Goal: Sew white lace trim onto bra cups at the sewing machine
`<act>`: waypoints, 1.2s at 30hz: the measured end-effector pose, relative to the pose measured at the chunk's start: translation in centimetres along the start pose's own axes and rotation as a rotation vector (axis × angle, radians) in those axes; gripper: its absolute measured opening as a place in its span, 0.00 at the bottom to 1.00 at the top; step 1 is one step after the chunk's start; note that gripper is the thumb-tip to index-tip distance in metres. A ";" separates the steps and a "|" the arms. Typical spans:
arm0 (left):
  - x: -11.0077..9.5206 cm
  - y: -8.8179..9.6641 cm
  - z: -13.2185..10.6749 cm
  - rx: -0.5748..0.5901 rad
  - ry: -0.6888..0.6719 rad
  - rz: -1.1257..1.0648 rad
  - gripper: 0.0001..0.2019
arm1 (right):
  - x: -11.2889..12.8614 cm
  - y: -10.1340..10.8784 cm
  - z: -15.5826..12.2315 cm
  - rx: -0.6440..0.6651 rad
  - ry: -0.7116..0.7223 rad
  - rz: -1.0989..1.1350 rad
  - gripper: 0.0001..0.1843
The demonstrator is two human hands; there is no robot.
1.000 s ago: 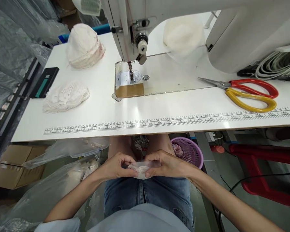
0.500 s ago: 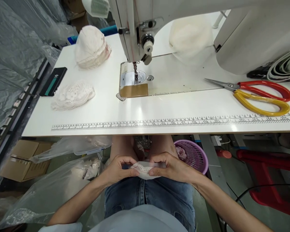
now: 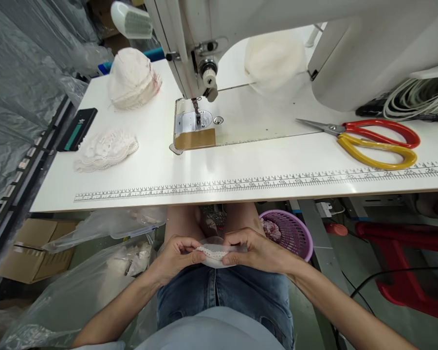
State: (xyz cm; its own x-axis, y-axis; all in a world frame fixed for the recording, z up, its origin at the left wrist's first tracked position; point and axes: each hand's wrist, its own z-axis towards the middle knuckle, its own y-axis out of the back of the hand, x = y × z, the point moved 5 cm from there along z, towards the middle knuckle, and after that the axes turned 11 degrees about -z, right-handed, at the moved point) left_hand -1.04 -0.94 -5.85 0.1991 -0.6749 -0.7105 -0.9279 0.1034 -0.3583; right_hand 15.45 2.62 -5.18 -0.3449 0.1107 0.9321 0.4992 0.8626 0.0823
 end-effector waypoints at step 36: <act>1.0 2.5 -1.6 -0.031 0.091 -0.002 0.13 | 0.5 -1.3 0.5 0.035 0.140 -0.146 0.12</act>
State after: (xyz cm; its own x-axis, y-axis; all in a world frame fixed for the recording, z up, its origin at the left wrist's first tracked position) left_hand -3.72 -2.57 -6.49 0.1724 -0.7389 -0.6513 -0.9371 0.0808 -0.3397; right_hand 14.27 1.79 -4.98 -0.2962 -0.0841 0.9514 0.4237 0.8812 0.2098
